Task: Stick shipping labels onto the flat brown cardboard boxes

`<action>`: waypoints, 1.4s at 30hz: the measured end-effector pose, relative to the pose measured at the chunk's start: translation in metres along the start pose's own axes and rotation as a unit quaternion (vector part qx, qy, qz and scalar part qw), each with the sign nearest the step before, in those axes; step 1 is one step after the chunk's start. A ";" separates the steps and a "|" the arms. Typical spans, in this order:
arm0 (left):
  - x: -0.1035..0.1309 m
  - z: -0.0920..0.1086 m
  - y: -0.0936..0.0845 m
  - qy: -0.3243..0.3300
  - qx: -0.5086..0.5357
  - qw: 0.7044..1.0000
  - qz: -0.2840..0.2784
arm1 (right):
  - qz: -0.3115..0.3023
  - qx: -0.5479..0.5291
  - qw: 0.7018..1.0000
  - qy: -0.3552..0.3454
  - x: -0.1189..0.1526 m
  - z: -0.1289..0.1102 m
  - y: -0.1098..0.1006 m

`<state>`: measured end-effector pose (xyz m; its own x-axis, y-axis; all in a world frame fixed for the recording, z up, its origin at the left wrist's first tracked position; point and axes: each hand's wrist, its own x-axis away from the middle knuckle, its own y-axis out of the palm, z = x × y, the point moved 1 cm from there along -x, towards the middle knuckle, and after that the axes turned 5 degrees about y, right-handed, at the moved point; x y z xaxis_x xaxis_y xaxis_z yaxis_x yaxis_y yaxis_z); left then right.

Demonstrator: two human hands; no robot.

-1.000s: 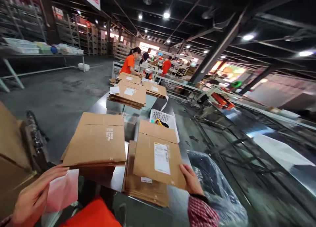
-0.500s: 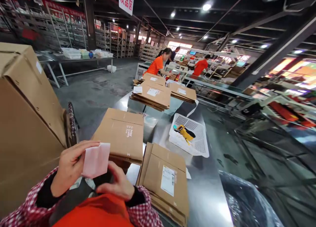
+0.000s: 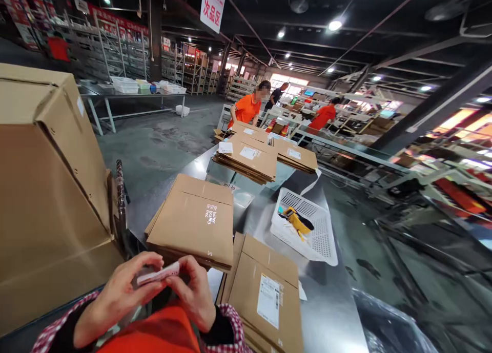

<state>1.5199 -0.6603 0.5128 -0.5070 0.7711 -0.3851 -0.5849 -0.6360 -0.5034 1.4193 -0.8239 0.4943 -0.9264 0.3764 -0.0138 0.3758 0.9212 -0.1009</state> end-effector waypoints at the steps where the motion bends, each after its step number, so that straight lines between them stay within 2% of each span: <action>1: -0.001 -0.001 0.005 -0.020 0.033 0.999 0.012 | 0.013 0.004 1.000 -0.010 0.000 0.000 0.001; 4: -0.002 -0.007 0.011 -0.040 0.100 0.994 0.026 | 0.041 0.076 0.994 -0.070 0.000 -0.006 0.000; 7: -0.001 -0.014 0.012 -0.048 0.123 0.991 0.023 | 0.058 0.155 0.979 -0.120 0.000 -0.014 0.000; 12: -0.009 -0.025 0.015 -0.063 0.165 0.984 0.012 | 0.113 0.150 0.970 -0.157 -0.001 -0.015 0.007; 15: -0.016 -0.034 0.016 -0.055 0.086 0.994 0.032 | 0.145 0.165 0.953 -0.210 -0.004 -0.004 0.011; 17: -0.019 -0.040 0.015 -0.002 0.009 0.999 0.053 | 0.166 0.187 0.938 -0.239 -0.008 0.002 0.008; 18: -0.020 -0.043 0.013 0.033 -0.018 0.998 0.052 | 0.189 0.197 0.931 -0.243 -0.011 0.002 0.004; 20: -0.021 -0.049 0.008 0.096 -0.041 0.994 0.011 | 0.271 0.204 0.913 -0.227 -0.020 -0.003 -0.013; 22: -0.020 -0.056 0.003 0.133 -0.064 0.988 -0.033 | 0.375 0.174 0.890 -0.191 -0.035 -0.017 -0.038; 24: -0.018 -0.065 -0.001 0.163 -0.116 0.979 -0.027 | 0.439 0.118 0.876 -0.159 -0.057 -0.032 -0.067; 26: -0.014 -0.073 -0.002 0.202 -0.179 0.963 0.015 | 0.421 0.074 0.894 -0.136 -0.083 -0.041 -0.090; 28: -0.011 -0.079 -0.001 0.241 -0.214 0.946 0.040 | 0.329 0.068 0.936 -0.104 -0.108 -0.038 -0.102; 30: -0.011 -0.081 0.003 0.273 -0.217 0.936 0.045 | 0.212 0.090 0.971 -0.057 -0.128 -0.026 -0.102; 31: -0.012 -0.081 0.005 0.285 -0.213 0.933 0.045 | 0.165 0.106 0.980 -0.037 -0.135 -0.018 -0.099; 33: -0.017 -0.082 0.011 0.292 -0.214 0.931 0.042 | 0.122 0.159 0.980 -0.013 -0.144 -0.005 -0.091; 36: -0.023 -0.088 0.018 0.272 -0.224 0.936 0.031 | 0.130 0.321 0.938 -0.016 -0.147 0.001 -0.084; 39: -0.025 -0.097 0.022 0.262 -0.217 0.940 0.029 | 0.125 0.496 0.859 -0.008 -0.142 -0.005 -0.078; 42: -0.024 -0.102 0.023 0.267 -0.204 0.941 0.034 | 0.170 0.609 0.775 0.019 -0.136 -0.007 -0.065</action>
<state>1.5833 -0.6900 0.4320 -0.0810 0.7039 -0.7056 -0.2162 -0.7035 -0.6770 1.5211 -0.9338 0.5100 -0.7691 0.6008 -0.2181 0.2735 0.0010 -0.9619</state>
